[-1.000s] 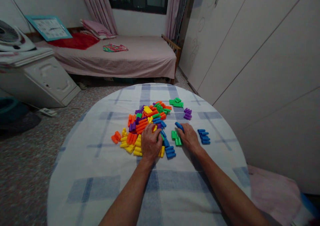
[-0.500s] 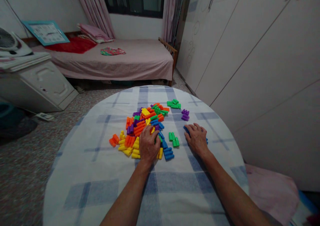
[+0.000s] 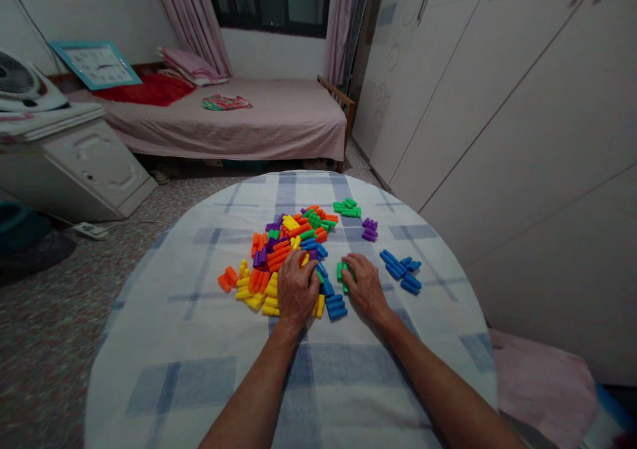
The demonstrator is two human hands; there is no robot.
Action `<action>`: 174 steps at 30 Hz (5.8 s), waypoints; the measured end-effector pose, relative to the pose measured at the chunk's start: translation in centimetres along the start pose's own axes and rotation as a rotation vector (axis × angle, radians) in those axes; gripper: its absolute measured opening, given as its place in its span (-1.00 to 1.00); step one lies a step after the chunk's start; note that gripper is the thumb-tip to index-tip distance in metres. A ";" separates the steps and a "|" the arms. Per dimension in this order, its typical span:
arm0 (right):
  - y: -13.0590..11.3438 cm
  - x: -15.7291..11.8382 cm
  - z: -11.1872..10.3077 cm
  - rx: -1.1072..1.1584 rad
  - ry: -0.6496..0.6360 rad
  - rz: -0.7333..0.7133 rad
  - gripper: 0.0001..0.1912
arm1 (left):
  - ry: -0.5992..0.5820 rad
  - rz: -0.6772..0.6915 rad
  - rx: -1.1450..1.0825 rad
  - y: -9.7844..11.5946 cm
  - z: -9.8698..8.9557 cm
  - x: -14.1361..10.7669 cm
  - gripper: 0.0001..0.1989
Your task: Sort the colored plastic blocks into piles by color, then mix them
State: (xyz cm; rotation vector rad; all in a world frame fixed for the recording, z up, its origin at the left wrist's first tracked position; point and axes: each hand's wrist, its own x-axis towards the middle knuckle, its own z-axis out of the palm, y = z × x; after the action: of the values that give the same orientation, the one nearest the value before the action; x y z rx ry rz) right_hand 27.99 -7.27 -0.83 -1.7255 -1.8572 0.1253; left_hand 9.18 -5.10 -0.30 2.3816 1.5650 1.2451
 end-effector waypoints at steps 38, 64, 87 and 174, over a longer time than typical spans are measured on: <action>-0.1 4.3 2.7 0.088 0.149 0.369 -0.67 | 0.308 -0.439 -0.720 1.6 -12.9 9.0 -0.74; -0.3 4.3 2.5 0.115 0.168 0.342 -0.68 | -0.520 0.317 0.219 -2.9 2.9 11.9 -0.73; -0.6 4.6 2.3 0.064 0.127 0.391 -0.68 | -0.400 0.135 0.272 -2.8 -1.5 8.0 -0.66; -0.2 4.7 2.3 0.106 0.133 0.422 -0.65 | -0.353 -0.578 0.374 -12.7 -9.4 2.9 -0.56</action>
State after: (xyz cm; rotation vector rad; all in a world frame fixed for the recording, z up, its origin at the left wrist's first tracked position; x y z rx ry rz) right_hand 26.80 -2.17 -0.92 -1.9749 -1.3476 0.2638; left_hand -5.93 -0.16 2.37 1.9176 2.2572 0.4278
